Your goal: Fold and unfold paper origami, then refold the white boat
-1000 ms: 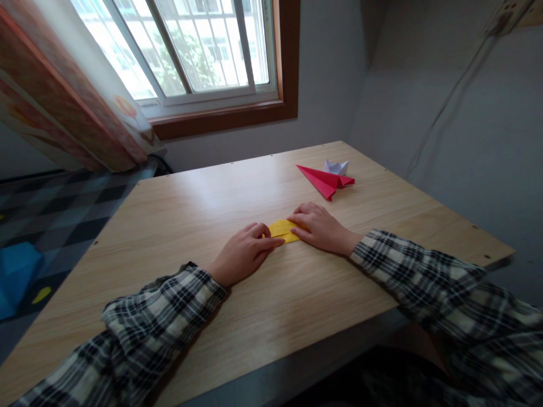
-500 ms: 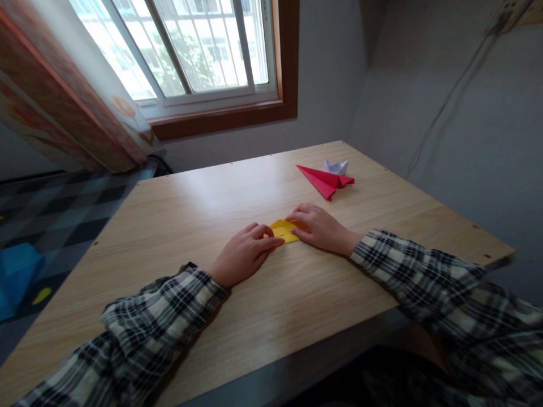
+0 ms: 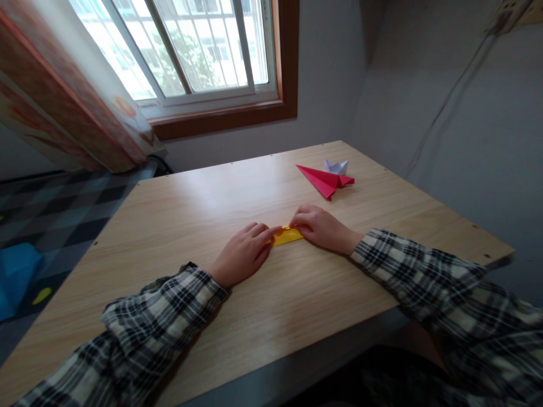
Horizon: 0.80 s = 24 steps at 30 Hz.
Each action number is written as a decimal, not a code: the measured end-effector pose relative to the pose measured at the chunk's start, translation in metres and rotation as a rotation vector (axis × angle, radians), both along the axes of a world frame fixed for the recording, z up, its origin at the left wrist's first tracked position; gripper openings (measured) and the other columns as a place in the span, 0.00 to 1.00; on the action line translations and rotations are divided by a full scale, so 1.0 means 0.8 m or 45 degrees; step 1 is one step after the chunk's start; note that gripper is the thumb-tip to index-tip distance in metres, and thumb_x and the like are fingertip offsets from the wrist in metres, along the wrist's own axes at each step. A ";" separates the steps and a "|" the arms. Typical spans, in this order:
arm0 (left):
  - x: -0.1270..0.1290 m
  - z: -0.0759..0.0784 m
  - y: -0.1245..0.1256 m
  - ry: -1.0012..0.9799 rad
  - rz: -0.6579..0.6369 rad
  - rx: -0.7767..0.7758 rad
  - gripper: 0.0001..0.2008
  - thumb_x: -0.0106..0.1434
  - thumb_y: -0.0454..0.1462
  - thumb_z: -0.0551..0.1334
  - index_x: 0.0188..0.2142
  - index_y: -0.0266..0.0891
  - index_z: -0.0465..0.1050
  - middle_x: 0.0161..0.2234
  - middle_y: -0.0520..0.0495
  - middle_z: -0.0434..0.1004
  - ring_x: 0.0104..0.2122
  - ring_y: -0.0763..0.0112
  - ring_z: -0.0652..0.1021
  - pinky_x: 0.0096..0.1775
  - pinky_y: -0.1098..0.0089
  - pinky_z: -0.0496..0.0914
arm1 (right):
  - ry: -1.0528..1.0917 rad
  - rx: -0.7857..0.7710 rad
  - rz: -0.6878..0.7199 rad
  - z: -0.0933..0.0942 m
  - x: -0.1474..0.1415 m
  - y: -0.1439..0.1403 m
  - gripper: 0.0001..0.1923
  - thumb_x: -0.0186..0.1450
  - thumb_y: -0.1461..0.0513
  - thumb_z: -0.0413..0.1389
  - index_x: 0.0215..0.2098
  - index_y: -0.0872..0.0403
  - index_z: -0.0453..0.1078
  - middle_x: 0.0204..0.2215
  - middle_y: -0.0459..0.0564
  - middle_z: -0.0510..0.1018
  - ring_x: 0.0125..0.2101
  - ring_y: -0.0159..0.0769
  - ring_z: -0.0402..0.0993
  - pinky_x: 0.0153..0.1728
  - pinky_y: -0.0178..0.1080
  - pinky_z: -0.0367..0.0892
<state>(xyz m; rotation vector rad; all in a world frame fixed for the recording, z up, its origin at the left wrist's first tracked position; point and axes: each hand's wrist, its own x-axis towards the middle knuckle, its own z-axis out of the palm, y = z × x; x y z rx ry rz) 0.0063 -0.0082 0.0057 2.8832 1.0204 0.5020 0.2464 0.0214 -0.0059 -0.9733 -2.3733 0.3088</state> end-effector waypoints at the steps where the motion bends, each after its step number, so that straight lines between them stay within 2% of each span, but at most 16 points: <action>1: 0.000 0.000 0.000 0.010 0.003 -0.003 0.19 0.70 0.36 0.51 0.59 0.41 0.63 0.42 0.43 0.72 0.42 0.64 0.71 0.45 0.60 0.71 | -0.003 -0.002 0.004 0.001 0.000 0.000 0.10 0.64 0.70 0.52 0.36 0.56 0.75 0.35 0.51 0.76 0.38 0.35 0.69 0.42 0.39 0.64; 7: -0.001 -0.003 0.000 0.024 0.050 0.000 0.20 0.70 0.36 0.50 0.60 0.37 0.62 0.43 0.41 0.71 0.44 0.63 0.71 0.47 0.59 0.70 | -0.026 -0.005 0.024 0.007 0.000 -0.004 0.09 0.63 0.70 0.53 0.36 0.57 0.75 0.35 0.52 0.76 0.38 0.36 0.69 0.42 0.39 0.64; 13: -0.001 -0.001 0.000 0.071 0.048 0.010 0.17 0.70 0.37 0.50 0.54 0.38 0.71 0.39 0.42 0.70 0.40 0.63 0.71 0.44 0.59 0.71 | -0.041 0.010 0.022 0.007 0.000 -0.004 0.10 0.63 0.70 0.52 0.36 0.57 0.75 0.35 0.52 0.76 0.39 0.36 0.69 0.42 0.39 0.64; 19: -0.002 0.000 0.000 0.062 0.048 -0.004 0.17 0.69 0.37 0.51 0.54 0.39 0.71 0.39 0.43 0.70 0.39 0.64 0.71 0.43 0.60 0.70 | -0.014 0.106 0.015 0.006 0.001 -0.006 0.09 0.63 0.66 0.54 0.40 0.55 0.75 0.38 0.53 0.76 0.42 0.40 0.69 0.45 0.44 0.63; 24: -0.001 -0.001 0.000 0.029 0.029 0.019 0.17 0.69 0.37 0.51 0.53 0.41 0.72 0.38 0.44 0.70 0.38 0.64 0.71 0.42 0.60 0.71 | 0.070 0.222 0.215 0.006 0.000 -0.010 0.10 0.65 0.67 0.52 0.40 0.51 0.75 0.39 0.51 0.77 0.42 0.39 0.69 0.47 0.45 0.63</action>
